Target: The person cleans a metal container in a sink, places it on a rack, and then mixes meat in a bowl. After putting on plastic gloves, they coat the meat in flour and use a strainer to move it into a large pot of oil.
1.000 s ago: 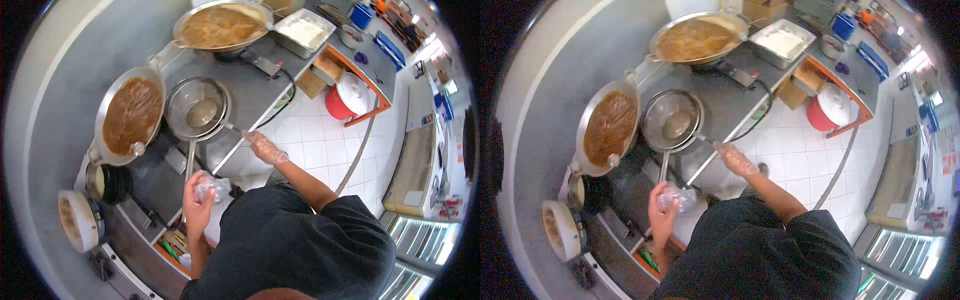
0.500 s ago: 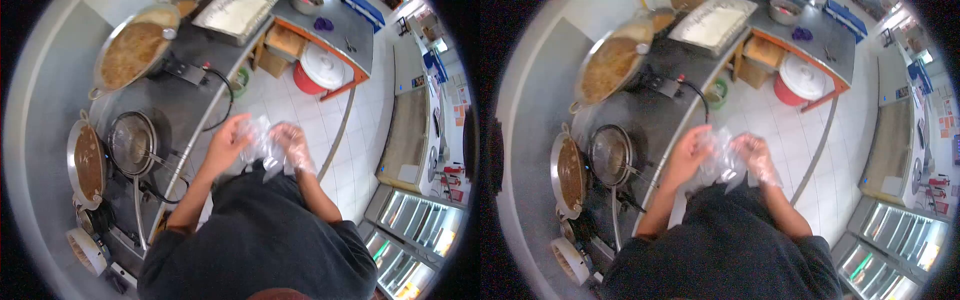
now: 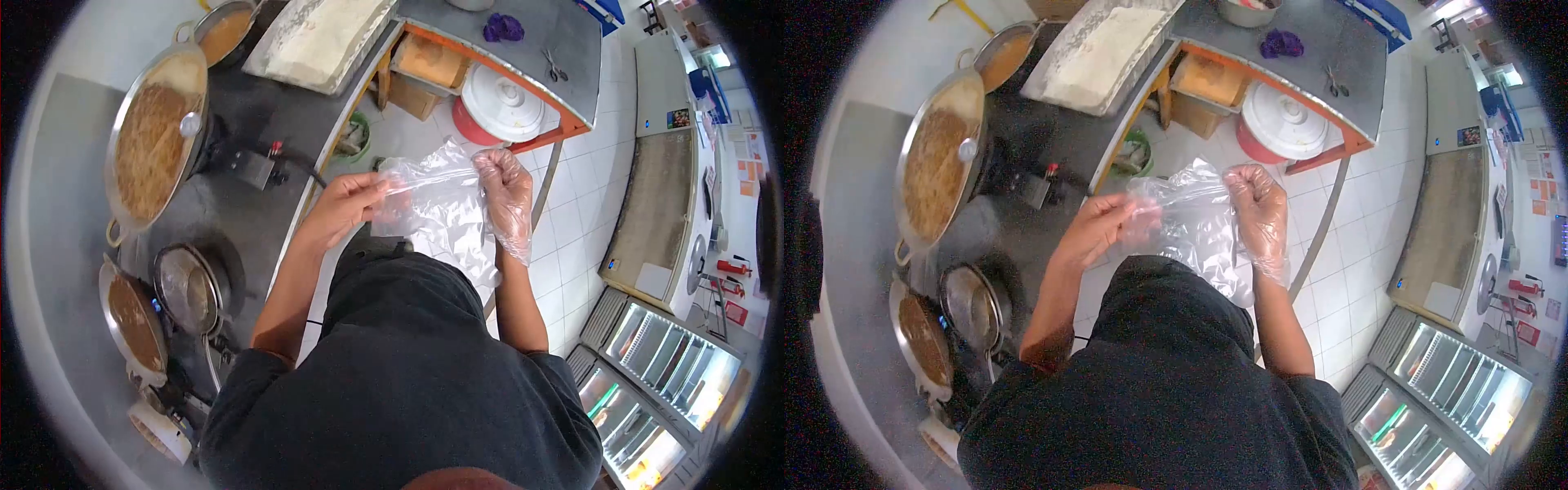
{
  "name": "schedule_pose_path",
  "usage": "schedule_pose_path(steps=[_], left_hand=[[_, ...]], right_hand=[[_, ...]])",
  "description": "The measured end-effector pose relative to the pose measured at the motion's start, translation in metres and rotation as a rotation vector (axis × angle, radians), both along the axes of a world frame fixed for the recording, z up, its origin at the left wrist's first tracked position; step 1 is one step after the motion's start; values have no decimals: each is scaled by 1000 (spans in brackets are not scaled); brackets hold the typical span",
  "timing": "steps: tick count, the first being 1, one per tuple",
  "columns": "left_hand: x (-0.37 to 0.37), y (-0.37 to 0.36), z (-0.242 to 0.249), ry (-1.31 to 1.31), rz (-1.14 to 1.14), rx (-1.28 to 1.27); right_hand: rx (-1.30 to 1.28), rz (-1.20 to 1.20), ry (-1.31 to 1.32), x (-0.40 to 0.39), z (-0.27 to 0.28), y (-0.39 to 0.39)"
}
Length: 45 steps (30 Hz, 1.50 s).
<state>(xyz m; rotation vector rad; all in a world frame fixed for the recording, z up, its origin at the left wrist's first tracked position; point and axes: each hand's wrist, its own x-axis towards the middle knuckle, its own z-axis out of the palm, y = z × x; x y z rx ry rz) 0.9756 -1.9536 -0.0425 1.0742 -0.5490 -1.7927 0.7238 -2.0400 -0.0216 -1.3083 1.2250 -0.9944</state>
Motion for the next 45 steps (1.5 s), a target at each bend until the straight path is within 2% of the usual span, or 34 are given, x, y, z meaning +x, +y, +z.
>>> schedule_pose_path(steps=[1, 3, 6, 8, 10, 11, 13, 16, 19, 22, 23, 26, 29, 31, 34, 37, 38, 41, 44, 45], left_hand=[[4, -18, 1, 97, 1, 30], [13, -53, -12, 66, 27, 35], [26, -110, -36, 23, 161, 24], [37, -148, -49, -32, 253, -23], [51, -180, -58, -118, 314, -94], [53, -196, -38, -164, 359, -111], [54, -220, -28, -112, 390, -197], [62, -252, -31, -126, 360, -301], [81, -265, -14, -201, 300, -275], [102, -276, -22, -283, 369, -191], [109, -282, -19, -207, 426, -156], [115, -301, -25, -576, 575, -327], [110, -322, -14, -934, 598, -498], [102, -339, -4, -1145, 609, -434], [95, -363, -5, -1484, 561, -287], [89, -391, -14, -1677, 574, -62], [89, -400, -15, -1717, 596, 24], [93, -412, -9, -1193, 728, 159], [82, -425, -11, -42, 1365, 64], [77, -429, -11, 13, 1463, 27]], right_hand=[[-29, -13, 32, 3, -5, -19], [-49, 1, 198, 9, -3, -56], [-302, -18, 406, 27, 18, -119], [-543, -121, 506, 26, 21, -164], [-624, -95, 794, 52, 70, -180], [-555, 59, 686, 66, 74, -188], [-395, 364, 469, 104, 75, -197], [-287, 389, 305, 171, 49, -219], [29, 495, -44, 184, 9, -263], [-34, 431, -69, 196, 3, -294], [-185, 534, 35, 199, 2, -306], [-661, 829, 317, 207, -3, -339], [-696, 928, 478, 217, -3, -372], [-833, 1011, 511, 223, -1, -401], [-909, 1106, 456, 239, 10, -439], [-1059, 1180, 735, 253, 11, -455], [-1055, 1183, 592, 254, 11, -460], [-1006, 1219, 230, 253, 9, -470], [-891, 1273, -5, 262, 2, -478], [-853, 1305, -56, 266, 1, -479]])
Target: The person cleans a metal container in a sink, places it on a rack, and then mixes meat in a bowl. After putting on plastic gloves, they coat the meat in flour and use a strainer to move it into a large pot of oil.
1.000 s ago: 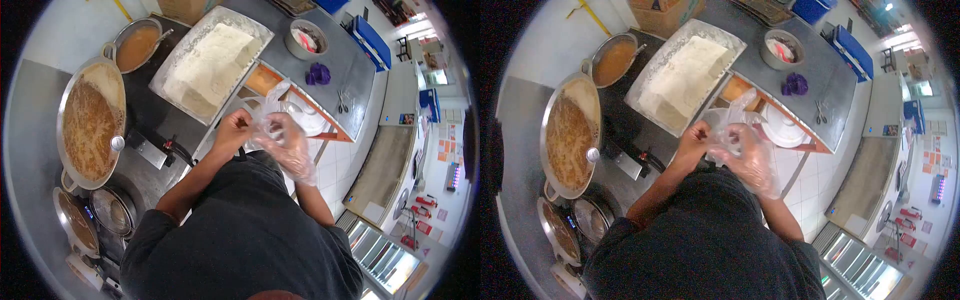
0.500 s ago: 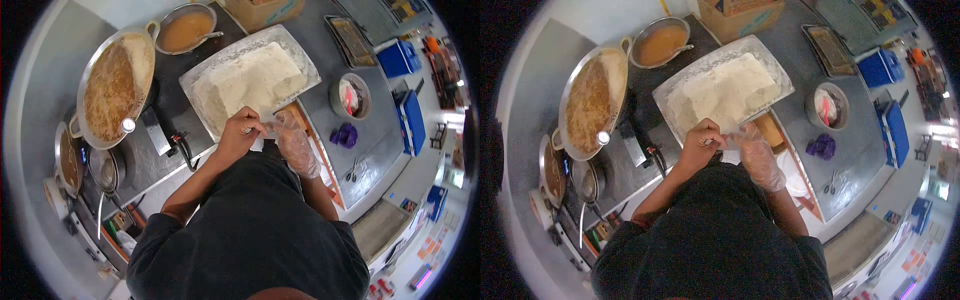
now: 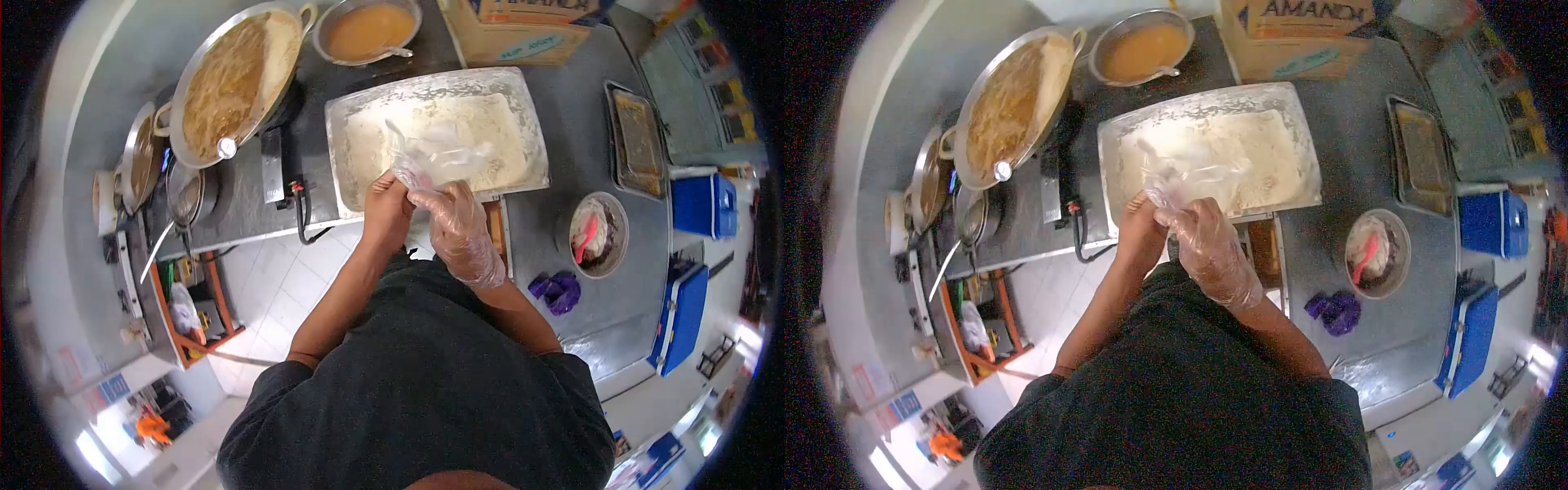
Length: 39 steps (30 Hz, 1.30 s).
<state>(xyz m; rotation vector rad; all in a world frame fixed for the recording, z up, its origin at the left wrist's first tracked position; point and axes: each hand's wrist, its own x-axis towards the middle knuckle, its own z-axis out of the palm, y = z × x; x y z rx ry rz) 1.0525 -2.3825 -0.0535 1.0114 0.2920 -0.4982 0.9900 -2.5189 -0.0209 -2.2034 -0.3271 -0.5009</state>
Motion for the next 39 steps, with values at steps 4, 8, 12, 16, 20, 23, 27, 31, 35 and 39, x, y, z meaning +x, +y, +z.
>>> schedule_pose_path(steps=[4, 8, 12, 16, 20, 23, 27, 31, 35, 39], left_hand=[[-17, -13, 10, 7, 364, -142], [-35, 15, 16, -112, 85, -396], [-43, 19, 34, -142, 242, -277], [-37, 37, 17, -205, 320, -195], [-22, 67, 31, -340, 358, -516], [-19, 77, 44, -423, 194, -266], [-24, 72, 47, -437, 163, -246], [-16, 92, 36, -365, 121, -356], [14, 135, 1, -423, 107, -327], [25, 172, 28, -368, 106, -309]], right_hand=[[116, 193, -13, 16, 2, 10], [112, 349, -94, 23, 15, 27], [518, 442, 191, 32, 3, 44], [446, 504, 192, 22, 19, 52], [453, 552, 398, 9, 21, 65], [279, 354, 30, 9, 11, 81], [99, 347, -47, 25, 11, 84], [375, 458, 358, 35, 18, 99], [349, 886, 448, 38, 4, 133], [206, 452, 32, 37, 24, 185]])
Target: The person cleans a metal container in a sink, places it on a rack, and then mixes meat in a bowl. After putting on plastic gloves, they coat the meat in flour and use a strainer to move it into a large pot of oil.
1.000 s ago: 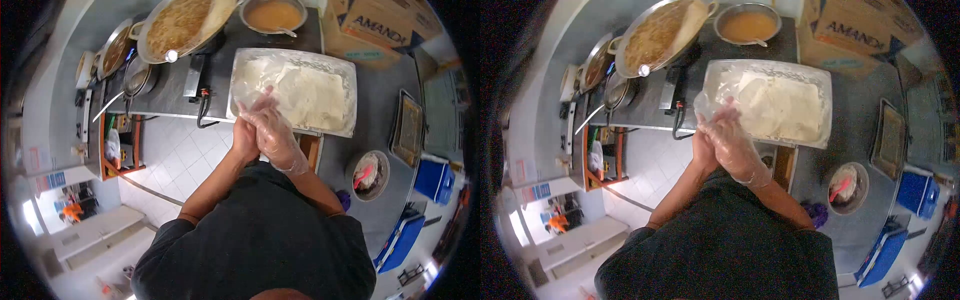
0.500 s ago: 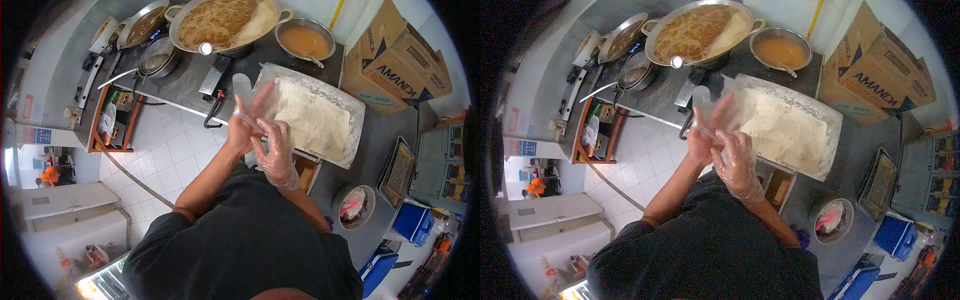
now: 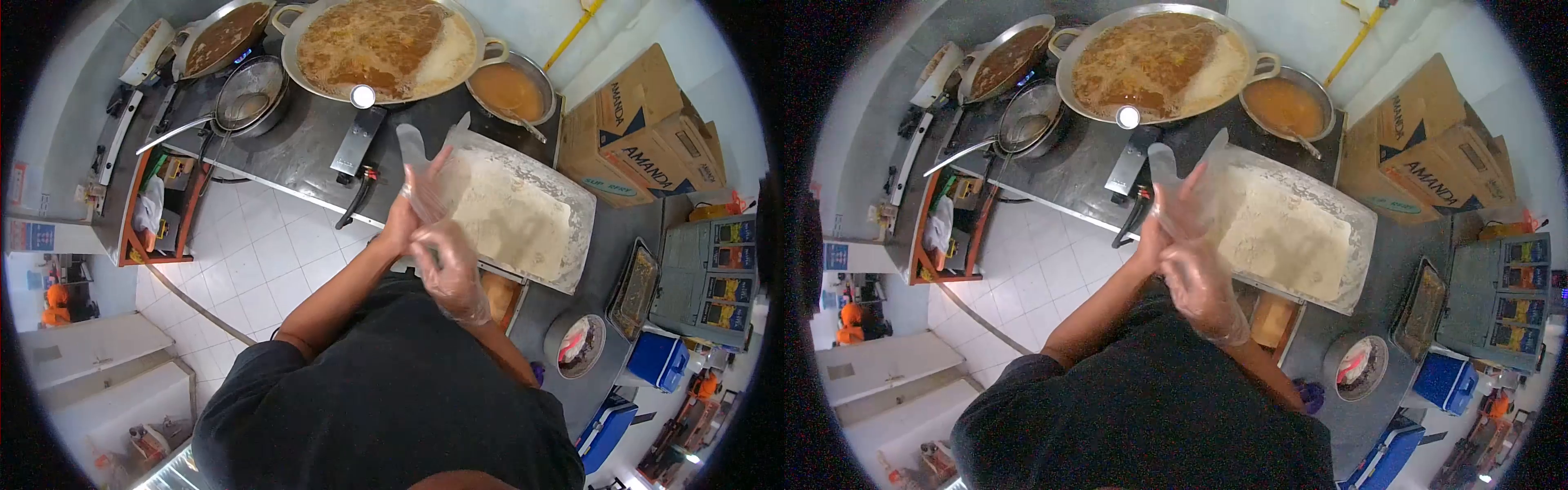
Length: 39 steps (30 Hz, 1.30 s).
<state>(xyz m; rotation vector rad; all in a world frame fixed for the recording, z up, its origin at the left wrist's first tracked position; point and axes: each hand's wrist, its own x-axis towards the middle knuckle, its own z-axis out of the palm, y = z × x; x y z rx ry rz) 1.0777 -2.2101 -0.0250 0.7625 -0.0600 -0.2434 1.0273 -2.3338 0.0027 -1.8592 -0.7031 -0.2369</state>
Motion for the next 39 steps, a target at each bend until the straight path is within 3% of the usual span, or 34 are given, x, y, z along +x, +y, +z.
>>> schedule_pose_path(steps=[3, 5, 8, 9, 12, 15, 18, 20, 23, 24, 25, 28, 31, 34, 35, 36, 38, 39], left_hand=[[-5, 20, 1, 56, -28, 19], [-1, 27, -13, 102, -95, -99], [10, 39, -30, 140, -182, -144], [17, 40, -36, 91, -93, -121], [32, 59, -49, 94, -33, -34], [41, 64, -60, 174, -57, -67], [51, 82, -52, 357, -211, -55], [51, 86, -46, 168, -110, -112], [62, 99, -56, 42, -214, -37], [63, 89, -64, 119, -160, -103], [64, 86, -57, 83, -210, -167], [62, 65, -42, 54, -136, 257], [65, 48, -51, 268, -186, -15], [64, 42, -50, 269, -572, -410], [65, 36, -49, 298, -643, -427], [66, 25, -47, 229, -518, -158], [70, -5, -44, 71, -242, 369], [69, -15, -44, 116, -322, 184]], right_hand=[[-142, -170, 25, 18, -3, 23], [-252, -249, -17, 27, -10, 36], [-52, -245, 123, 40, -19, 57], [-137, -324, 110, 44, -19, 65], [110, -128, 580, 57, -34, 74], [98, -143, 612, 58, -36, 87], [47, -248, 446, 61, -30, 106], [-14, -270, 376, 62, -42, 114], [-56, -339, 153, 62, -46, 120], [-74, -344, 13, 63, -41, 117], [-82, -367, 77, 59, -33, 114], [-150, -368, 157, 50, -30, 96], [-211, -383, 50, 42, -28, 81], [-243, -469, -32, 34, -35, 72], [-238, -499, -79, 32, -34, 65], [-234, -525, -127, 30, -32, 58], [-216, -471, 17, 25, -38, 41], [-162, -446, 73, 24, -34, 27]])
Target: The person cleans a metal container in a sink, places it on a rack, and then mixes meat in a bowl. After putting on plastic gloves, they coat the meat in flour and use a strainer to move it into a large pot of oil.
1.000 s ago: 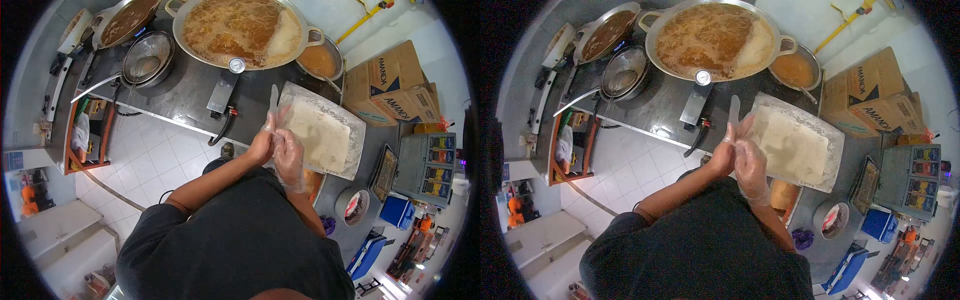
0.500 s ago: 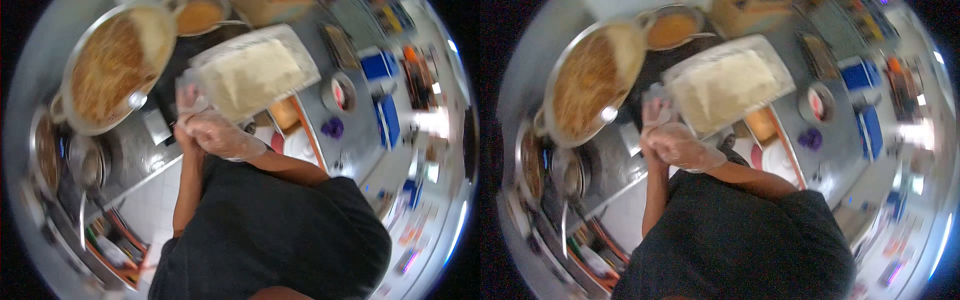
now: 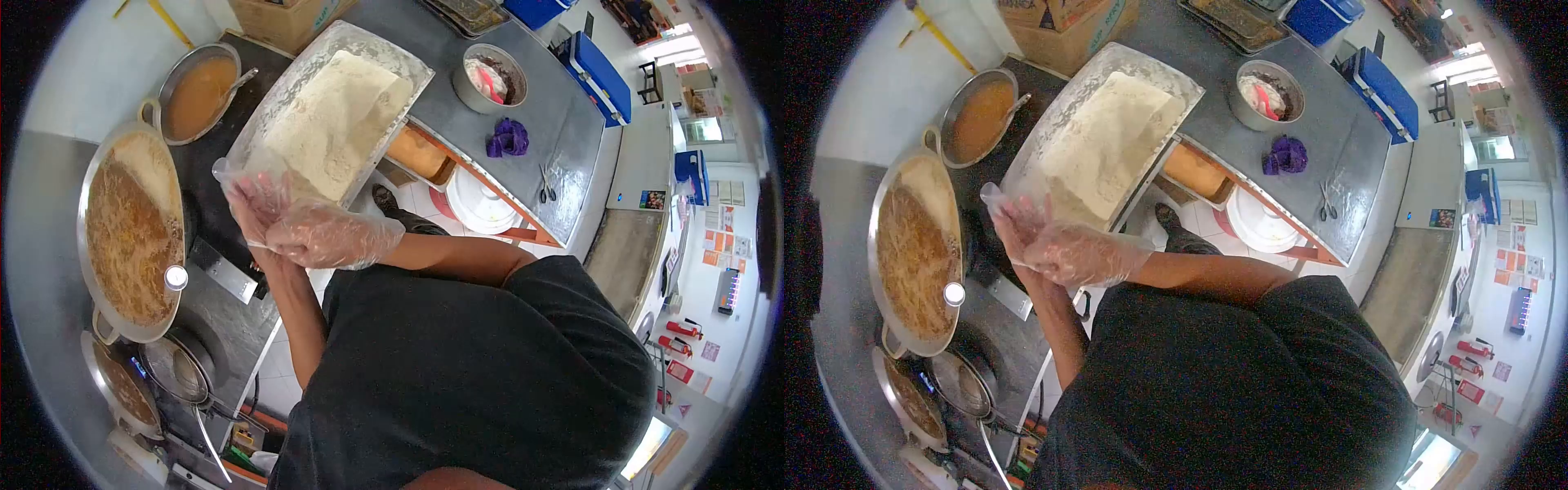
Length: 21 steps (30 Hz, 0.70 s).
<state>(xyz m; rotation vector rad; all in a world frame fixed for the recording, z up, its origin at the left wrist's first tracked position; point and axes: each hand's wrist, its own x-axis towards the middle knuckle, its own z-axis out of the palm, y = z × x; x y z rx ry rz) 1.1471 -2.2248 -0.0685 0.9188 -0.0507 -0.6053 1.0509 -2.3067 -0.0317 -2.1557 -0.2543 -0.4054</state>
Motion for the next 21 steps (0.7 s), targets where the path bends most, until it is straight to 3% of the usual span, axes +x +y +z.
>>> schedule_pose_path(steps=[1, 3, 4, 7, 10, 12, 15, 16, 18, 19, 21], left_hand=[[-1, -8, 0, 81, -57, -178], [1, -18, -4, 230, -138, -530], [13, -20, -36, 265, -311, -731], [-2, -62, 1, 136, 16, -243], [-4, -90, 4, 48, 146, -223], [-11, -106, 11, 187, 218, -295], [-8, -123, 21, 184, 394, -322], [-4, -124, 11, 87, 361, -312], [1, -113, -15, -133, 270, -259], [0, -109, -19, -145, 287, -234], [-7, -115, 3, 49, 482, -259]], right_hand=[[66, 25, 43, -2, 5, -11], [-40, -52, -43, -7, 20, -24], [-59, -46, -34, -7, 26, -31], [-80, 27, 118, -13, 36, -62], [24, 16, 32, -18, -2, -80], [84, 4, -65, -22, -1, -92], [111, 172, 264, -13, 11, -123], [111, 74, -66, -16, -3, -121], [151, 223, 260, -7, 1, -128], [194, 210, 216, -7, 1, -124], [303, 289, 259, -4, 0, -119]])
